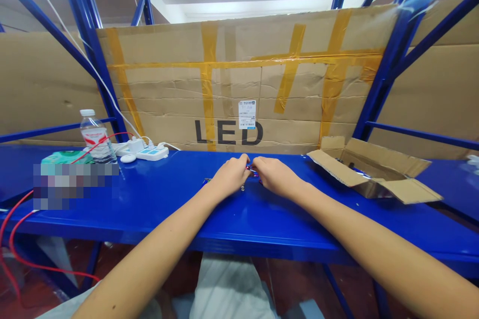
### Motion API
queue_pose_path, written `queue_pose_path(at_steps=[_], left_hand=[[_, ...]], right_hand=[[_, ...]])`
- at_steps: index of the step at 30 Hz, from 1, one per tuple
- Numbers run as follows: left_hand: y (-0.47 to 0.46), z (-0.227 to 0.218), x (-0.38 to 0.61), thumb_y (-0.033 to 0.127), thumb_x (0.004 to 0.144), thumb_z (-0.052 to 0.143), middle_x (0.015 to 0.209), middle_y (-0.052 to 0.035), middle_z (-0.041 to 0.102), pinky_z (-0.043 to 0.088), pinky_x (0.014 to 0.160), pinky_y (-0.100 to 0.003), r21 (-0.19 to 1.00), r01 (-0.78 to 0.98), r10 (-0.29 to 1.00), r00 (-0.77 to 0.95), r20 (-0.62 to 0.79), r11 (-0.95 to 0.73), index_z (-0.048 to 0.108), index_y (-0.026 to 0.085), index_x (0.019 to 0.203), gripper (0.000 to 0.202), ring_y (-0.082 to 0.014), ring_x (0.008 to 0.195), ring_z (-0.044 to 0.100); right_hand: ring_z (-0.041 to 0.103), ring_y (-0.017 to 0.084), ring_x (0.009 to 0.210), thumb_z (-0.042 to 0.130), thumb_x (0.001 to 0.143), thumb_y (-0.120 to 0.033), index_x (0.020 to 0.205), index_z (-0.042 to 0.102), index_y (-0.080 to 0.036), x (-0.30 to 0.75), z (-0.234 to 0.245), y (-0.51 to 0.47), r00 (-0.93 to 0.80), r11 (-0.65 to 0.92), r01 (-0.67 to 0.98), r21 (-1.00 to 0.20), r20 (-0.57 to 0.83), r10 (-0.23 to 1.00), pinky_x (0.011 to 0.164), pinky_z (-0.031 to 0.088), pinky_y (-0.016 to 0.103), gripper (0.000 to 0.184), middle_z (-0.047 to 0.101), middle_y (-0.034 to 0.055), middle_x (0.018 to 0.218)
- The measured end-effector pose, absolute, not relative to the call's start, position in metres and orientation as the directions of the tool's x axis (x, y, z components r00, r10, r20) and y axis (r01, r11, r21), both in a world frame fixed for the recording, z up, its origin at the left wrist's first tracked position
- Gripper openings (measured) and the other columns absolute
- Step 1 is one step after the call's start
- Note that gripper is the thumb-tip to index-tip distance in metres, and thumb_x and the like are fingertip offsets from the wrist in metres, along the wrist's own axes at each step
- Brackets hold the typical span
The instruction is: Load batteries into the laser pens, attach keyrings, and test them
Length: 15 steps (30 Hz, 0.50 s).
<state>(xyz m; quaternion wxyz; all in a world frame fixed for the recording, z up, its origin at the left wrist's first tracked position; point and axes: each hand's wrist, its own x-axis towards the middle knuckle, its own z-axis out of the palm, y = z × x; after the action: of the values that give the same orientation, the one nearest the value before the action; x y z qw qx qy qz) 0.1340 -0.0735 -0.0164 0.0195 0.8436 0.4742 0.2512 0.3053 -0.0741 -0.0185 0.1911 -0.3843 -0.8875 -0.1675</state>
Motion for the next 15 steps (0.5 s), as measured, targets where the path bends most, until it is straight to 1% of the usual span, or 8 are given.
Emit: queue_pose_path(at_steps=[2, 4, 6, 8, 10, 12, 13, 15], left_hand=[[-0.069, -0.016, 0.132, 0.03, 0.086, 0.059, 0.089, -0.0105, 0.068, 0.044, 0.07, -0.032, 0.309, 0.777, 0.811, 0.405, 0.422, -0.549, 0.056, 0.018, 0.108, 0.025, -0.0266, 0.089, 0.064], [-0.064, -0.016, 0.128, 0.03, 0.083, 0.063, 0.088, -0.0084, 0.068, 0.043, 0.068, -0.031, 0.361, 0.758, 0.815, 0.373, 0.443, -0.543, 0.057, 0.019, 0.106, 0.026, -0.0242, 0.083, 0.064], [-0.058, -0.015, 0.123, 0.03, 0.082, 0.063, 0.085, -0.0063, 0.068, 0.042, 0.066, -0.03, 0.412, 0.736, 0.817, 0.331, 0.472, -0.537, 0.059, 0.02, 0.099, 0.02, -0.0215, 0.078, 0.063], [-0.054, -0.014, 0.119, 0.029, 0.083, 0.061, 0.082, -0.0048, 0.068, 0.042, 0.065, -0.028, 0.46, 0.693, 0.805, 0.307, 0.508, -0.555, 0.06, 0.02, 0.092, 0.013, -0.0187, 0.073, 0.061], [-0.053, -0.012, 0.117, 0.029, 0.085, 0.058, 0.08, -0.0036, 0.068, 0.042, 0.064, -0.027, 0.516, 0.629, 0.795, 0.303, 0.525, -0.581, 0.06, 0.019, 0.088, 0.011, -0.0159, 0.068, 0.059], [-0.053, -0.011, 0.117, 0.031, 0.087, 0.054, 0.078, -0.0028, 0.068, 0.042, 0.062, -0.026, 0.575, 0.559, 0.795, 0.321, 0.515, -0.598, 0.059, 0.018, 0.086, 0.014, -0.0137, 0.063, 0.058], [-0.054, -0.011, 0.118, 0.033, 0.088, 0.053, 0.077, -0.0026, 0.068, 0.042, 0.061, -0.025, 0.602, 0.526, 0.797, 0.336, 0.502, -0.601, 0.059, 0.018, 0.086, 0.016, -0.013, 0.061, 0.058], [-0.056, -0.011, 0.12, 0.035, 0.091, 0.049, 0.075, -0.0023, 0.068, 0.042, 0.06, -0.025, 0.646, 0.469, 0.798, 0.374, 0.472, -0.602, 0.058, 0.018, 0.086, 0.02, -0.0128, 0.06, 0.059]], right_hand=[[0.059, 0.02, 0.077, 0.042, 0.089, -0.009, 0.09, 0.056, -0.015, 0.31, -0.016, -0.07, -0.585, 0.67, 0.742, 0.039, 0.525, 0.618, 0.067, 0.039, 0.03, 0.015, 0.066, 0.0115, 0.088], [0.058, 0.019, 0.074, 0.043, 0.091, -0.014, 0.086, 0.055, -0.017, 0.316, -0.013, -0.065, -0.503, 0.676, 0.729, -0.108, 0.585, 0.636, 0.066, 0.039, 0.029, 0.014, 0.065, 0.0096, 0.082], [0.057, 0.018, 0.069, 0.045, 0.091, -0.018, 0.083, 0.054, -0.018, 0.324, -0.01, -0.06, -0.411, 0.658, 0.713, -0.242, 0.616, 0.672, 0.064, 0.039, 0.029, 0.012, 0.065, 0.0069, 0.076], [0.057, 0.017, 0.065, 0.046, 0.091, -0.021, 0.082, 0.054, -0.019, 0.331, -0.008, -0.056, -0.357, 0.641, 0.689, -0.338, 0.611, 0.706, 0.063, 0.04, 0.029, 0.012, 0.064, 0.0046, 0.072], [0.058, 0.016, 0.063, 0.045, 0.091, -0.023, 0.081, 0.054, -0.02, 0.335, -0.008, -0.053, -0.336, 0.622, 0.664, -0.415, 0.578, 0.744, 0.063, 0.042, 0.029, 0.013, 0.065, 0.0033, 0.07], [0.061, 0.017, 0.068, 0.045, 0.089, -0.02, 0.086, 0.057, -0.02, 0.335, -0.009, -0.053, -0.342, 0.61, 0.636, -0.474, 0.536, 0.772, 0.066, 0.045, 0.03, 0.012, 0.068, 0.0036, 0.074], [0.063, 0.018, 0.073, 0.046, 0.087, -0.018, 0.091, 0.059, -0.019, 0.334, -0.009, -0.054, -0.351, 0.608, 0.621, -0.495, 0.518, 0.78, 0.07, 0.046, 0.031, 0.013, 0.07, 0.0044, 0.079], [0.065, 0.02, 0.088, 0.049, 0.083, -0.014, 0.1, 0.062, -0.019, 0.329, -0.009, -0.058, -0.38, 0.623, 0.592, -0.511, 0.505, 0.775, 0.08, 0.047, 0.033, 0.022, 0.072, 0.0064, 0.094]])
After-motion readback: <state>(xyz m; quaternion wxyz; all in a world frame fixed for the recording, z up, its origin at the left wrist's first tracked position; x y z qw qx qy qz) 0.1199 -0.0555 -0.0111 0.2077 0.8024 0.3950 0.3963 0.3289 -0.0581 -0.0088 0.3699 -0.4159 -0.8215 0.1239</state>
